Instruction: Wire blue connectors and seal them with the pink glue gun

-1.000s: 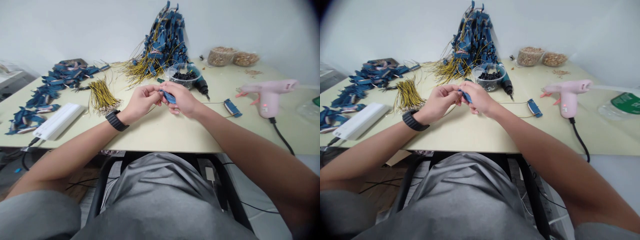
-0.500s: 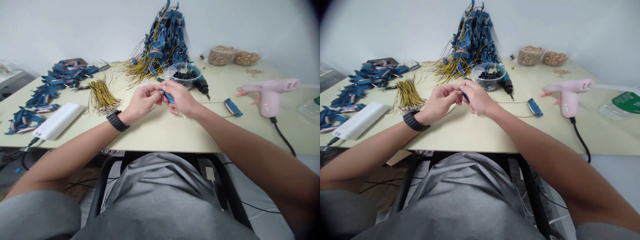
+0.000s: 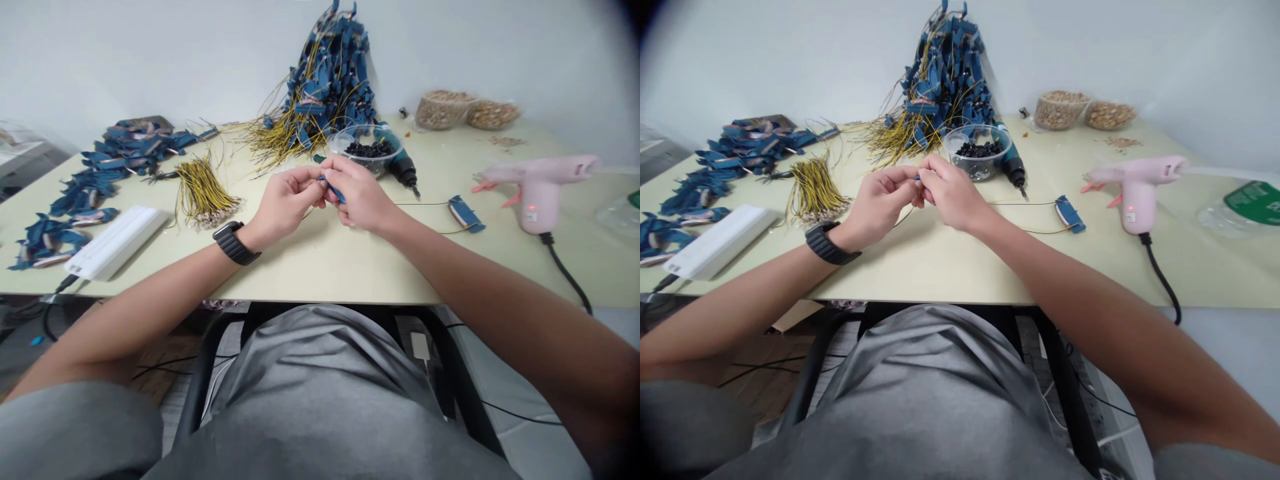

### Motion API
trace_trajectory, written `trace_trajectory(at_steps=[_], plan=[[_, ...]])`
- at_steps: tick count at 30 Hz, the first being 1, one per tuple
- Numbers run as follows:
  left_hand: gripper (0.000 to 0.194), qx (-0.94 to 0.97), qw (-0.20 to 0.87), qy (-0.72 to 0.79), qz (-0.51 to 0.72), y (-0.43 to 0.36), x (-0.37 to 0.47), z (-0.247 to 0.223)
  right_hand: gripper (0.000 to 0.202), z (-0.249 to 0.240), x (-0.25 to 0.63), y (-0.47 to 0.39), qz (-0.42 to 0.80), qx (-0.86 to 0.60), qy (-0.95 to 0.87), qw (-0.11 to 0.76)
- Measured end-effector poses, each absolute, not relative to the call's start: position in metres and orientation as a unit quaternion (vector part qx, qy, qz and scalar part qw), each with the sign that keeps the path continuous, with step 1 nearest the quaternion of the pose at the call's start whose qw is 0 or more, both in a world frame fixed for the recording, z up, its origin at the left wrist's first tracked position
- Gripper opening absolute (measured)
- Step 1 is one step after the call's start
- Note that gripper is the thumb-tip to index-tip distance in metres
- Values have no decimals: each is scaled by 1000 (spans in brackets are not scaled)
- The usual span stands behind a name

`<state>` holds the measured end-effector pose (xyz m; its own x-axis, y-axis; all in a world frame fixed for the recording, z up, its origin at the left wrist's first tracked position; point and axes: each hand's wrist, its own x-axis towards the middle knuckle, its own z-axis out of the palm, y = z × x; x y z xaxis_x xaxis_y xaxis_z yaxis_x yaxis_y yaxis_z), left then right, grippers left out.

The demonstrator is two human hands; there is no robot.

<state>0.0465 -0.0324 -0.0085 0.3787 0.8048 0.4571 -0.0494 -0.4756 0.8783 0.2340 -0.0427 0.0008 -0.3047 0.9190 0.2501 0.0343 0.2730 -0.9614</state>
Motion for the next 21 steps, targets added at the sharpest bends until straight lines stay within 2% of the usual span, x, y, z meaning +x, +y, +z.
trace_trajectory(at_steps=[6,14,21], plan=[[15,715,427,263,488,-30,44,-11,21,2,235,-43,492,-369,-647,450],[51,727,444,220,475,-21,38,-11,27,5,241,-41,538,-318,-639,449],[56,745,417,198,482,-24,37,-12,27,6,241,-42,541,-309,-638,453]])
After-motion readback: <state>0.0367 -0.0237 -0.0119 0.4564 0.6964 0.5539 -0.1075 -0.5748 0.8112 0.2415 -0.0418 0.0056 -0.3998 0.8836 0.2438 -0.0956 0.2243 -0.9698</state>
